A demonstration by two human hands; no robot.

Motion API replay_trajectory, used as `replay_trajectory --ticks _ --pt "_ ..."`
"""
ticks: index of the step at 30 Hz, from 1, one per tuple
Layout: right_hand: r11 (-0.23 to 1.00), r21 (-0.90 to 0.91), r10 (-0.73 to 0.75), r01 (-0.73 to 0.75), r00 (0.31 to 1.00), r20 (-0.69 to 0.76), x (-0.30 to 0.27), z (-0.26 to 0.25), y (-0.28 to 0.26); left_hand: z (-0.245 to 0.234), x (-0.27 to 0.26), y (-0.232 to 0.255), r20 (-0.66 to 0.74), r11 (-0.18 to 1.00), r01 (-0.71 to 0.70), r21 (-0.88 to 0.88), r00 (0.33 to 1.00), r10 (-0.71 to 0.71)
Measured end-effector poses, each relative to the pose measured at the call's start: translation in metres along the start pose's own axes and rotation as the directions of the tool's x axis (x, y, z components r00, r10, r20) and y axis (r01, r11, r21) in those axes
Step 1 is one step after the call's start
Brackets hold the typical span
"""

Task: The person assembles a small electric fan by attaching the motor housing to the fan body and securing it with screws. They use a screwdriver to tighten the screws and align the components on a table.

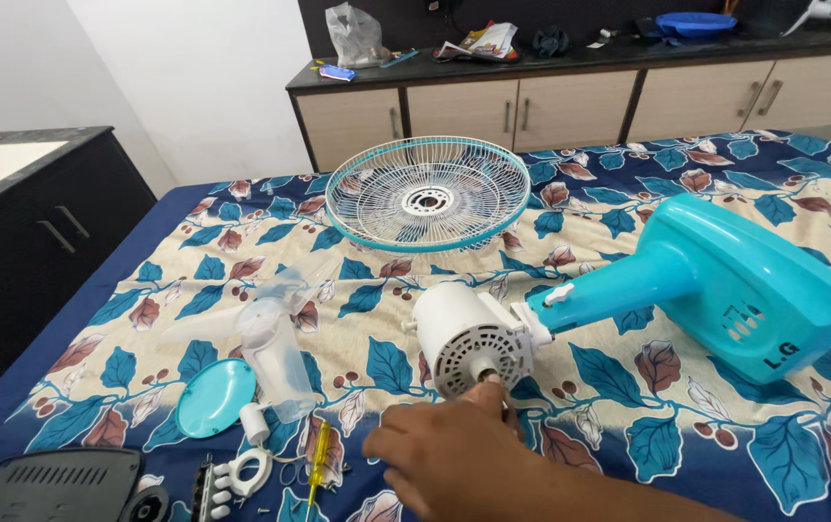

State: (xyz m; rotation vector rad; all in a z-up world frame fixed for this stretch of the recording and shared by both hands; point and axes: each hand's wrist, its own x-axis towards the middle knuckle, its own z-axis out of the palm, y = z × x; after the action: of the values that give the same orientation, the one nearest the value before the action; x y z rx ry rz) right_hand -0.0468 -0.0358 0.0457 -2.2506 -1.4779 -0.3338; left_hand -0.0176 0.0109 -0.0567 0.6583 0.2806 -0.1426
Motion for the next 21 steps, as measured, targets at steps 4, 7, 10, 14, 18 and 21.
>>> replay_trajectory --ticks 4,7,10,14,18,21 --pt "0.993 -0.104 0.013 0.048 0.855 0.518 0.028 0.033 -0.001 -0.021 0.012 -0.012 0.116 0.982 -0.138 0.129 0.985 0.124" --pt "0.985 -0.015 -0.145 0.173 0.867 0.477 0.042 0.074 -0.009 -0.032 0.023 -0.027 0.182 0.968 -0.19 0.163 0.97 0.16" --pt "0.945 -0.029 -0.311 0.327 0.921 0.233 0.047 0.106 -0.01 -0.038 0.032 -0.036 0.216 0.959 -0.219 0.178 0.96 0.179" --pt "0.932 -0.109 -0.307 0.345 0.912 0.271 0.041 0.128 0.0 -0.043 0.038 -0.044 0.245 0.951 -0.242 0.195 0.95 0.192" --pt "0.944 -0.107 -0.261 0.313 0.903 0.342 0.034 0.141 0.006 -0.043 0.042 -0.052 0.269 0.948 -0.251 0.196 0.943 0.194" --pt "0.938 -0.104 -0.292 0.329 0.917 0.271 0.036 0.15 0.007 -0.045 0.044 -0.056 0.275 0.946 -0.256 0.198 0.941 0.198"
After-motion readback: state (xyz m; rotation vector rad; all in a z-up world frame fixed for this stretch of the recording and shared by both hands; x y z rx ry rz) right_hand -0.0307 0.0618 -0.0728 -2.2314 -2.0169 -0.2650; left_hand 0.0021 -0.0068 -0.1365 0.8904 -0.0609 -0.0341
